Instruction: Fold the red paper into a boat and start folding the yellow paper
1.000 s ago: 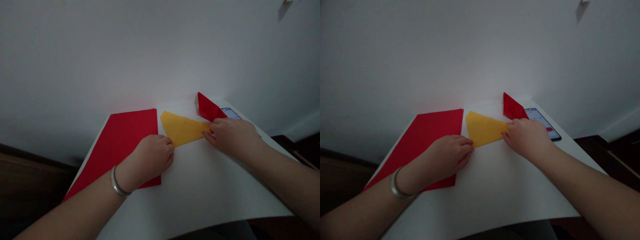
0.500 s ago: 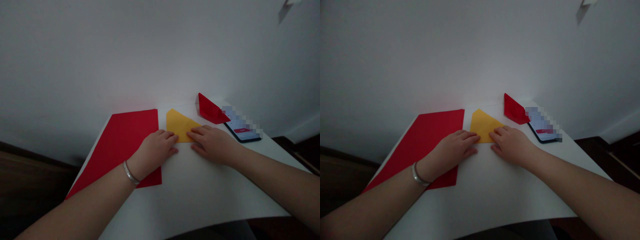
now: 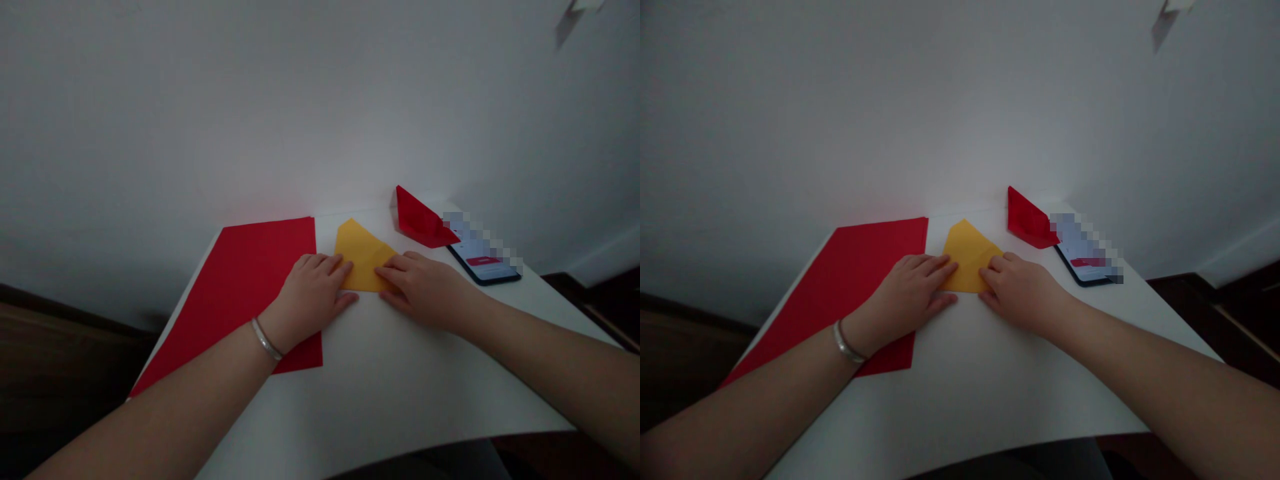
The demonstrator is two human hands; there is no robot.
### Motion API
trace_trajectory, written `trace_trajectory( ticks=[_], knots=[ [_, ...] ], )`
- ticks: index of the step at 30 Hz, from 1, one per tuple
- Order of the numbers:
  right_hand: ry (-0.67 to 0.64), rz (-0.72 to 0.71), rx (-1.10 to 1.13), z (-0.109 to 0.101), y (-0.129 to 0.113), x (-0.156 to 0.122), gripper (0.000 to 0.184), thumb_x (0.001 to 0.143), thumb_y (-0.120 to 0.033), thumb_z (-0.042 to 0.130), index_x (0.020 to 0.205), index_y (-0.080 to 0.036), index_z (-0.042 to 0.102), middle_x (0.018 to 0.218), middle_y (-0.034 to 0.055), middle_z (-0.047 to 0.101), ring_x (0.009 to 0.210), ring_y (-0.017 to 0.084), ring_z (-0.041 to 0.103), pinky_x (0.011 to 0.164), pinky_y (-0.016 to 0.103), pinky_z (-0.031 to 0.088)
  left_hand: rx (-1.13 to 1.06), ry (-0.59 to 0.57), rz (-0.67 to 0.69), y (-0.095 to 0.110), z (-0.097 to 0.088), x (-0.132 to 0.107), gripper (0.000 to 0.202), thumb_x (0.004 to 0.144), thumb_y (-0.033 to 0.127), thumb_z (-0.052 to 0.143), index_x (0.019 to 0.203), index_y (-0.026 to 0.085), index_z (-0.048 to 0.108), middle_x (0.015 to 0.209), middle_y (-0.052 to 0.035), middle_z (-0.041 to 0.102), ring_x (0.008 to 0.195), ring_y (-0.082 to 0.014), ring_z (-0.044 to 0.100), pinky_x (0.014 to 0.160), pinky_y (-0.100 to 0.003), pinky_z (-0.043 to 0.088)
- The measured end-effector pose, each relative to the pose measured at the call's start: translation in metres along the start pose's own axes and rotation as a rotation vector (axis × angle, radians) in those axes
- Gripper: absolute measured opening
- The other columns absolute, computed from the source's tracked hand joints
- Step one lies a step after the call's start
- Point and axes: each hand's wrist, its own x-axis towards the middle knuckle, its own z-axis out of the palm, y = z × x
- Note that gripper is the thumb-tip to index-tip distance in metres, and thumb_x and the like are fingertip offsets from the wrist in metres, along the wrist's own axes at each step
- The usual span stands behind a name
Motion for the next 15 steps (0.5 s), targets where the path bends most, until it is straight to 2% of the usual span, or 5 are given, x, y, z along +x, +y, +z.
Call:
trace_trajectory(
  ticks=[5, 8, 15],
  knots=[
    [0.004, 0.014, 0.001, -0.0007, -0.0005, -0.0002, 0.033, 0.092, -0.034, 0.048, 0.109, -0.013, 0.068, 0.103, 0.0143, 0.066, 0.097, 0.027, 0.06, 0.08, 0.038, 0.05, -0.087, -0.027, -0.003, 0.0019, 0.0033, 0.0022, 0.045, 0.093, 0.039, 0.053, 0.129, 0.012, 0.055, 0.129, -0.0134, 0.059, 0.116, -0.0255, 0.053, 0.102, -0.041, 0.042],
    [0.007, 0.023, 0.014, -0.0004, -0.0008, 0.0, 0.034, 0.092, -0.038, 0.049, 0.107, -0.013, 0.067, 0.103, 0.0137, 0.066, 0.098, 0.027, 0.059, 0.079, 0.038, 0.05, -0.106, -0.021, 0.003, 0.0021, 0.004, 0.0034, 0.04, 0.093, 0.034, 0.053, 0.127, 0.013, 0.056, 0.128, -0.0118, 0.06, 0.115, -0.0244, 0.054, 0.102, -0.04, 0.043],
    [0.009, 0.019, 0.019, -0.0011, -0.0053, 0.0007, 0.029, 0.092, -0.034, 0.049, 0.102, -0.014, 0.067, 0.099, 0.0121, 0.066, 0.093, 0.026, 0.06, 0.076, 0.037, 0.05, -0.145, -0.014, -0.001, 0.0022, 0.0016, 0.0047, 0.045, 0.09, 0.035, 0.059, 0.128, 0.012, 0.055, 0.125, -0.0106, 0.063, 0.111, -0.0237, 0.058, 0.1, -0.039, 0.046]
  ],
)
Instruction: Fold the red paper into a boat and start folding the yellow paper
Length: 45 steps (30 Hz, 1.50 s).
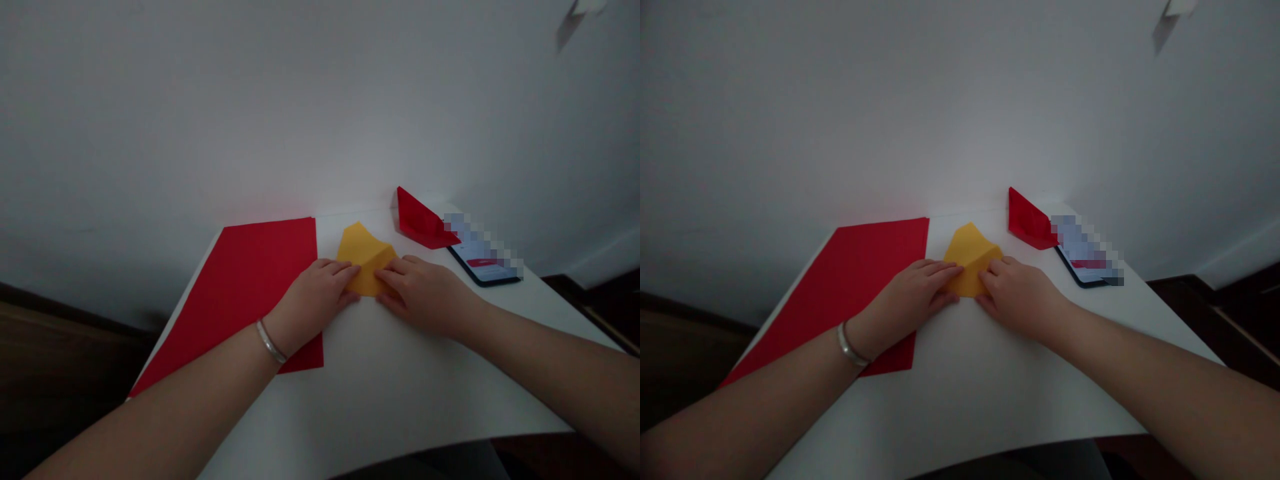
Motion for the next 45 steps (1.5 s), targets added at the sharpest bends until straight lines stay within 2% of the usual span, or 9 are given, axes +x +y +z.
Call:
trace_trajectory(
  ticks=[13, 17, 20, 24, 29, 33, 37, 42, 45],
  knots=[
    [0.119, 0.074, 0.008, 0.002, 0.01, -0.002, 0.037, 0.093, -0.037, 0.045, 0.116, -0.019, 0.067, 0.112, 0.0087, 0.069, 0.101, 0.025, 0.063, 0.08, 0.039, 0.053, 0.061, -0.029, 0.07, 0.006, -0.007, -0.003, 0.034, 0.093, 0.036, 0.051, 0.12, 0.016, 0.061, 0.117, -0.0104, 0.064, 0.107, -0.0242, 0.057, 0.096, -0.041, 0.047],
    [0.125, 0.126, 0.024, 0.013, 0.025, 0.0, 0.053, 0.09, -0.046, 0.048, 0.132, -0.015, 0.056, 0.138, 0.0123, 0.055, 0.121, 0.029, 0.054, 0.097, 0.043, 0.047, 0.109, 0.048, -0.1, 0.01, -0.004, -0.011, 0.045, 0.088, 0.044, 0.057, 0.125, 0.02, 0.06, 0.137, -0.0158, 0.052, 0.124, -0.0322, 0.049, 0.108, -0.053, 0.034],
    [0.038, 0.054, -0.009, 0.016, 0.027, 0.001, 0.054, 0.09, -0.048, 0.047, 0.129, -0.012, 0.059, 0.135, 0.0157, 0.057, 0.122, 0.03, 0.053, 0.102, 0.043, 0.044, 0.165, 0.106, -0.256, 0.012, 0.0, -0.014, 0.065, 0.082, 0.055, 0.058, 0.125, 0.007, 0.057, 0.141, -0.0243, 0.046, 0.133, -0.0384, 0.039, 0.113, -0.057, 0.022],
    [0.013, 0.024, -0.107, 0.013, 0.018, 0.001, 0.054, 0.092, -0.046, 0.044, 0.125, -0.006, 0.061, 0.128, 0.0211, 0.06, 0.121, 0.033, 0.054, 0.103, 0.044, 0.042, 0.115, 0.083, -0.269, 0.009, 0.002, -0.011, 0.06, 0.083, 0.054, 0.056, 0.118, 0.005, 0.06, 0.138, -0.0222, 0.05, 0.136, -0.0374, 0.035, 0.116, -0.055, 0.018],
    [0.007, 0.06, -0.129, 0.013, 0.009, 0.001, 0.053, 0.093, -0.041, 0.041, 0.125, -0.003, 0.058, 0.128, 0.0239, 0.059, 0.117, 0.033, 0.056, 0.097, 0.046, 0.044, -0.216, 0.102, -0.339, 0.002, 0.004, -0.002, 0.041, 0.078, 0.04, 0.065, 0.112, 0.016, 0.063, 0.125, -0.0109, 0.062, 0.132, -0.0346, 0.039, 0.112, -0.058, 0.025],
    [0.007, 0.098, -0.097, 0.01, 0.006, 0.002, 0.048, 0.092, -0.043, 0.042, 0.118, -0.008, 0.061, 0.12, 0.0211, 0.063, 0.109, 0.033, 0.06, 0.092, 0.047, 0.047, -0.568, 0.169, -0.399, 0.002, -0.001, 0.002, 0.038, 0.079, 0.027, 0.062, 0.116, 0.019, 0.056, 0.107, -0.0071, 0.068, 0.104, -0.0242, 0.062, 0.093, -0.043, 0.048],
    [0.115, 0.17, -0.037, 0.003, 0.007, 0.0, 0.042, 0.089, -0.045, 0.046, 0.113, -0.013, 0.06, 0.112, 0.0183, 0.065, 0.101, 0.032, 0.062, 0.084, 0.047, 0.05, -0.834, 0.19, -0.464, 0.004, -0.01, 0.004, 0.034, 0.081, 0.025, 0.059, 0.114, 0.02, 0.056, 0.092, -0.0032, 0.07, 0.082, -0.0173, 0.067, 0.074, -0.03, 0.053],
    [0.5, 0.135, 0.084, -0.004, 0.015, -0.005, 0.064, 0.084, -0.036, 0.056, 0.14, -0.015, 0.035, 0.152, 0.0197, 0.028, 0.14, 0.035, 0.027, 0.105, 0.054, 0.035, -1.159, 0.336, -0.513, -0.003, -0.014, 0.005, 0.024, 0.077, 0.036, 0.064, 0.091, 0.017, 0.063, 0.086, -0.0024, 0.068, 0.078, -0.0147, 0.064, 0.069, -0.025, 0.051],
    [0.53, 0.06, 0.105, -0.005, 0.018, -0.004, 0.064, 0.085, -0.034, 0.055, 0.143, -0.017, 0.033, 0.152, 0.017, 0.031, 0.143, 0.035, 0.018, 0.11, 0.059, 0.025, -1.309, 0.358, -0.594, -0.005, -0.016, 0.004, 0.029, 0.078, 0.045, 0.063, 0.084, 0.016, 0.064, 0.078, -0.0008, 0.065, 0.07, -0.0126, 0.06, 0.062, -0.022, 0.049]
  ],
)
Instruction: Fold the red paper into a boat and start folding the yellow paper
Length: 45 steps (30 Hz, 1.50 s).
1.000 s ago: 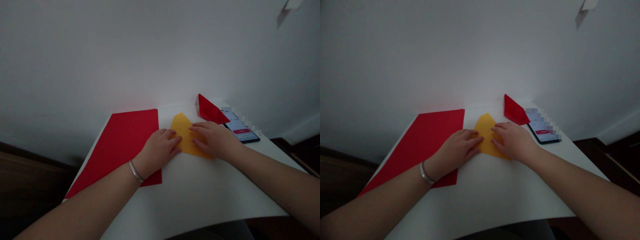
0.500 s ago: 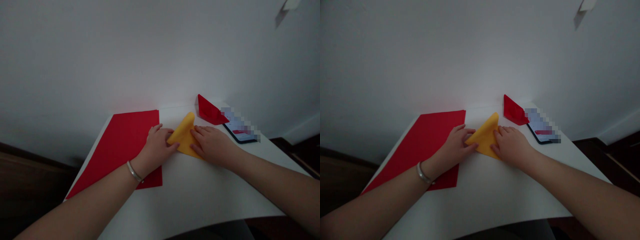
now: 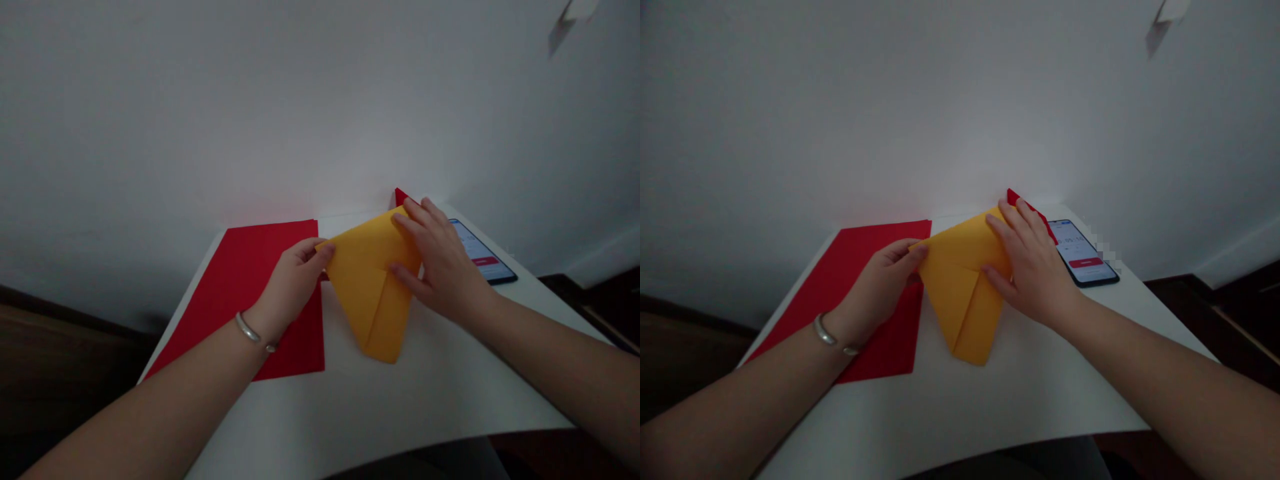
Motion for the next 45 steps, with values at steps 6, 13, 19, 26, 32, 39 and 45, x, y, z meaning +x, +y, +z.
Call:
trace_trajectory(
  ticks=[6, 13, 19, 26, 32, 39, 45],
  knots=[
    [-0.062, 0.081, 0.048, -0.002, -0.005, 0.003, 0.054, 0.088, -0.036, 0.05, 0.139, -0.017, 0.044, 0.134, 0.0136, 0.056, 0.131, 0.035, 0.04, 0.107, 0.057, 0.029, -0.077, -0.012, -0.089, 0.005, 0.0, -0.002, 0.032, 0.08, 0.05, 0.061, 0.084, 0.018, 0.06, 0.076, -0.0003, 0.064, 0.063, -0.0132, 0.059, 0.057, -0.024, 0.048],
    [-0.435, 0.372, 0.524, 0.003, -0.004, 0.0, 0.028, 0.088, -0.042, 0.05, 0.082, -0.023, 0.07, 0.072, 0.0019, 0.07, 0.065, 0.019, 0.064, 0.053, 0.029, 0.047, 0.151, -0.216, -0.096, 0.0, 0.002, -0.01, 0.034, 0.083, 0.049, 0.059, 0.093, 0.018, 0.064, 0.081, -0.0026, 0.068, 0.067, -0.0154, 0.064, 0.056, -0.024, 0.048],
    [-0.341, 0.576, 0.753, 0.023, 0.016, -0.008, 0.03, 0.088, -0.047, 0.049, 0.096, -0.022, 0.064, 0.079, 0.004, 0.07, 0.068, 0.02, 0.065, 0.051, 0.029, 0.048, 0.108, -0.249, -0.157, 0.002, 0.0, -0.01, 0.043, 0.082, 0.033, 0.06, 0.121, 0.018, 0.053, 0.091, -0.0067, 0.071, 0.075, -0.0192, 0.068, 0.063, -0.03, 0.053],
    [-0.273, 0.417, 0.509, 0.034, 0.019, -0.004, 0.022, 0.08, -0.028, 0.057, 0.1, -0.019, 0.058, 0.087, 0.0039, 0.064, 0.058, 0.013, 0.056, 0.053, 0.027, 0.047, 0.821, -0.095, 0.124, 0.002, -0.018, -0.004, 0.044, 0.083, 0.027, 0.054, 0.127, 0.022, 0.054, 0.083, -0.0018, 0.066, 0.066, -0.0156, 0.062, 0.06, -0.027, 0.048],
    [-0.333, 0.124, 0.389, 0.034, 0.021, -0.004, 0.017, 0.082, -0.022, 0.056, 0.094, -0.021, 0.068, 0.106, 0.0093, 0.06, 0.092, 0.021, 0.061, 0.083, 0.038, 0.052, 1.114, -0.141, 0.334, -0.01, -0.022, 0.002, 0.032, 0.088, 0.02, 0.048, 0.115, 0.018, 0.065, 0.101, -0.0077, 0.064, 0.09, -0.0202, 0.062, 0.085, -0.034, 0.05],
    [-0.359, 0.103, 0.244, 0.029, 0.02, -0.006, 0.021, 0.084, -0.025, 0.056, 0.099, -0.02, 0.07, 0.106, 0.009, 0.06, 0.093, 0.02, 0.062, 0.086, 0.037, 0.052, 1.236, -0.259, 0.487, -0.016, -0.018, 0.004, 0.029, 0.088, 0.017, 0.048, 0.108, 0.019, 0.069, 0.115, -0.0103, 0.057, 0.097, -0.0207, 0.058, 0.088, -0.037, 0.05],
    [-0.355, 0.06, 0.092, 0.022, 0.016, -0.005, 0.025, 0.086, -0.026, 0.054, 0.103, -0.02, 0.071, 0.11, 0.0098, 0.064, 0.095, 0.023, 0.063, 0.085, 0.039, 0.053, 1.34, -0.465, 0.611, 0.003, -0.009, -0.012, 0.048, 0.081, 0.051, 0.064, 0.118, 0.019, 0.064, 0.12, -0.0105, 0.06, 0.11, -0.0276, 0.054, 0.099, -0.044, 0.042]
  ],
)
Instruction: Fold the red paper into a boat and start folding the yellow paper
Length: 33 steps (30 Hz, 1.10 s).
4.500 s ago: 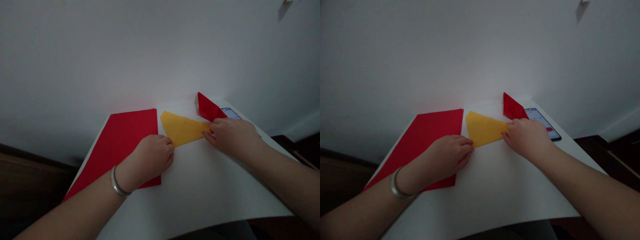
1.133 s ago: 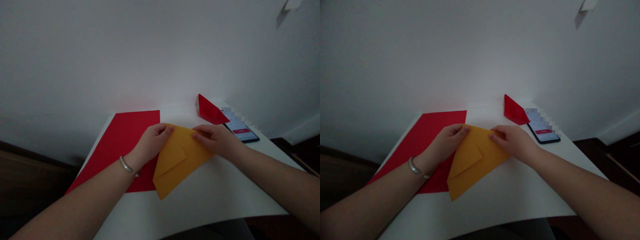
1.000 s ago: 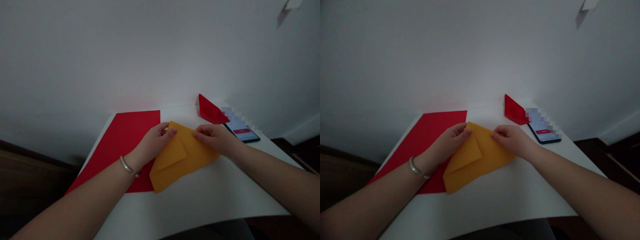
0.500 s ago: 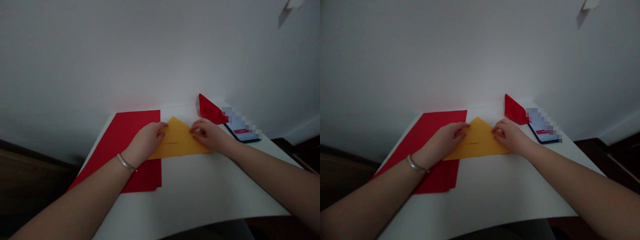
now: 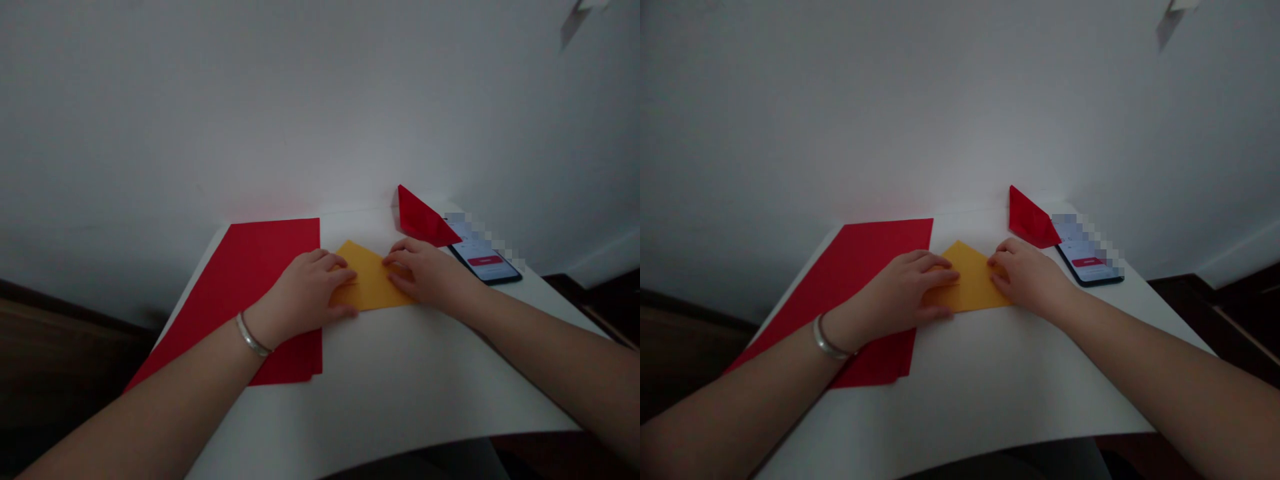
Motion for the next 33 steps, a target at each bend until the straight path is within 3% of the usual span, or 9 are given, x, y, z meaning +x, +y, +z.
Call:
trace_trajectory(
  ticks=[3, 5, 8, 11, 13, 16, 23, 28, 33],
  knots=[
    [0.043, -0.169, 0.006, -0.004, -0.005, 0.0, 0.025, 0.086, -0.021, 0.053, 0.103, -0.021, 0.072, 0.113, 0.0085, 0.067, 0.104, 0.024, 0.06, 0.093, 0.043, 0.048, 0.001, -0.049, 0.021, 0.006, 0.0, 0.0, 0.06, 0.079, 0.057, 0.063, 0.124, 0.017, 0.059, 0.12, -0.0107, 0.061, 0.109, -0.0279, 0.055, 0.098, -0.043, 0.043],
    [0.028, -0.295, 0.076, -0.005, -0.012, 0.0, 0.026, 0.086, -0.023, 0.055, 0.108, -0.023, 0.07, 0.114, 0.0073, 0.068, 0.105, 0.023, 0.06, 0.094, 0.043, 0.048, 0.016, -0.053, 0.023, 0.007, 0.002, 0.002, 0.058, 0.082, 0.056, 0.06, 0.125, 0.017, 0.058, 0.12, -0.0112, 0.061, 0.109, -0.0279, 0.055, 0.097, -0.042, 0.044],
    [-0.023, -0.365, 0.126, -0.005, -0.022, -0.001, 0.035, 0.082, -0.027, 0.062, 0.117, -0.021, 0.066, 0.119, 0.0084, 0.067, 0.112, 0.024, 0.058, 0.098, 0.043, 0.047, 0.057, -0.061, 0.033, 0.008, 0.003, 0.004, 0.047, 0.088, 0.047, 0.057, 0.123, 0.016, 0.059, 0.116, -0.0112, 0.063, 0.107, -0.0266, 0.056, 0.095, -0.04, 0.045],
    [-0.103, -0.34, 0.138, -0.004, -0.028, -0.001, 0.039, 0.082, -0.028, 0.063, 0.119, -0.02, 0.064, 0.123, 0.0079, 0.065, 0.113, 0.023, 0.057, 0.097, 0.041, 0.047, 0.105, -0.08, 0.039, 0.011, 0.001, 0.005, 0.037, 0.091, 0.037, 0.054, 0.119, 0.014, 0.061, 0.114, -0.011, 0.064, 0.103, -0.0258, 0.058, 0.092, -0.04, 0.047],
    [-0.133, -0.32, 0.14, -0.003, -0.028, 0.0, 0.037, 0.082, -0.03, 0.064, 0.118, -0.019, 0.064, 0.122, 0.0075, 0.066, 0.111, 0.023, 0.059, 0.096, 0.039, 0.048, 0.109, -0.086, 0.037, 0.014, -0.001, 0.005, 0.041, 0.09, 0.042, 0.055, 0.118, 0.013, 0.06, 0.114, -0.0113, 0.064, 0.102, -0.0269, 0.058, 0.09, -0.041, 0.048],
    [-0.128, -0.319, 0.122, -0.003, -0.028, 0.001, 0.033, 0.084, -0.028, 0.062, 0.115, -0.018, 0.066, 0.118, 0.0079, 0.068, 0.108, 0.022, 0.06, 0.095, 0.038, 0.048, 0.09, -0.075, 0.028, 0.016, 0.0, 0.004, 0.048, 0.087, 0.049, 0.057, 0.118, 0.012, 0.059, 0.114, -0.0114, 0.062, 0.103, -0.0277, 0.056, 0.092, -0.042, 0.048],
    [-0.118, -0.353, 0.059, -0.002, -0.031, 0.003, 0.029, 0.091, -0.028, 0.052, 0.115, -0.018, 0.066, 0.118, 0.0073, 0.068, 0.107, 0.022, 0.061, 0.094, 0.038, 0.048, 0.08, -0.033, 0.022, 0.013, 0.009, 0.003, 0.04, 0.091, 0.043, 0.054, 0.118, 0.013, 0.057, 0.117, -0.0109, 0.061, 0.108, -0.0272, 0.053, 0.097, -0.042, 0.043],
    [-0.212, -0.331, 0.04, -0.01, -0.011, 0.0, 0.048, 0.083, -0.039, 0.063, 0.127, -0.019, 0.061, 0.128, 0.0095, 0.063, 0.114, 0.025, 0.057, 0.1, 0.043, 0.044, 0.048, -0.039, 0.023, 0.013, 0.008, -0.004, 0.05, 0.092, 0.043, 0.05, 0.133, 0.016, 0.048, 0.122, -0.0114, 0.057, 0.112, -0.0265, 0.052, 0.098, -0.042, 0.043],
    [-0.365, -0.228, 0.097, -0.022, 0.015, -0.006, 0.061, 0.075, -0.042, 0.069, 0.131, -0.021, 0.058, 0.136, 0.0081, 0.056, 0.122, 0.027, 0.052, 0.104, 0.042, 0.041, 0.045, -0.055, -0.004, 0.013, 0.009, -0.006, 0.047, 0.091, 0.042, 0.051, 0.13, 0.016, 0.052, 0.128, -0.0119, 0.056, 0.117, -0.0278, 0.052, 0.1, -0.043, 0.042]
  ],
)
